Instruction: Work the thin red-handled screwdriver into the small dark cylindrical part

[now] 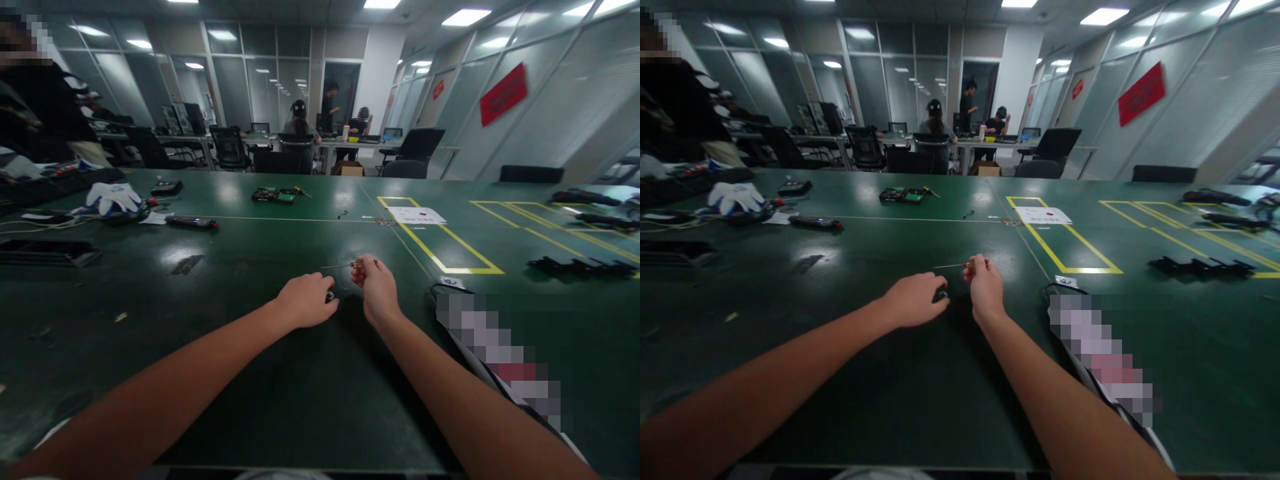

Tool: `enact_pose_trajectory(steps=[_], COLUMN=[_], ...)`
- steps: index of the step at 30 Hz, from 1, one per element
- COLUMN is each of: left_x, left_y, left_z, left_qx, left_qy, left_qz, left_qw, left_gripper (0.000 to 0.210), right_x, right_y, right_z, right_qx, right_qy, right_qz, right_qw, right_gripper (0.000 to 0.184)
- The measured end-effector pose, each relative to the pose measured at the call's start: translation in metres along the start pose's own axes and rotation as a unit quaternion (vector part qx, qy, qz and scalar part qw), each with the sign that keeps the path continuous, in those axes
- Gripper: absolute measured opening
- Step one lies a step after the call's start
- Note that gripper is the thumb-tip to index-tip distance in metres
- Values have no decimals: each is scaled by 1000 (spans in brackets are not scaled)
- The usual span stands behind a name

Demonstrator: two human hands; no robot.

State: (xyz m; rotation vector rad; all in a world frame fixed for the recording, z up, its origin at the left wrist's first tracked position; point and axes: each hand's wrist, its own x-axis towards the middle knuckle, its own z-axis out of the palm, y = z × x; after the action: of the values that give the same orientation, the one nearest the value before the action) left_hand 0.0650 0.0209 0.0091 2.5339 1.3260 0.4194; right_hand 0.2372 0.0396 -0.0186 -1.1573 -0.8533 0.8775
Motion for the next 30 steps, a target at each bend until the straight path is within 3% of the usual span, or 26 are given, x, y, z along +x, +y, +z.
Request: enact_pose_trajectory(steps=[4,8,12,15,17,19,20,22,25,29,30], left_x=[11,7,-7,-22,-34,-48,-56,-71,-98,-138,-148], left_y=[-1,-7,-22,-47,-72,-100,-115,-145,-189,-248,-263], left_z=[5,-4,-23,-38,-47,-58,-64,-80,-108,-134,-137], left_qx=[18,-1,-121,-257,-358,-458,-504,-603,-620,-604,-608], left_qy=[-40,-57,-64,-72,-58,0,43,148,240,371,421], left_qz=[-12,-29,-62,-100,-152,-212,-240,-293,-312,-327,-327], left_qw=[999,998,989,958,920,863,829,727,678,625,588], left_gripper=[26,18,18,23,26,23,21,15,7,11,12], right_x=[0,-2,-3,-3,-3,-3,-3,-3,-4,-5,-6], right_y=[-1,-3,-4,-4,-3,-2,-2,-1,-2,-3,-3], right_z=[0,1,1,1,1,1,2,2,3,4,4], right_qx=[8,19,15,19,25,31,33,38,43,38,39], right_qy=[1,6,2,0,1,3,4,5,6,7,6], right_qz=[4,12,14,20,25,27,28,29,33,35,35], right_qw=[1000,1000,1000,1000,999,999,999,999,999,999,999], right_gripper=[30,28,28,27,27,28,29,29,29,28,28])
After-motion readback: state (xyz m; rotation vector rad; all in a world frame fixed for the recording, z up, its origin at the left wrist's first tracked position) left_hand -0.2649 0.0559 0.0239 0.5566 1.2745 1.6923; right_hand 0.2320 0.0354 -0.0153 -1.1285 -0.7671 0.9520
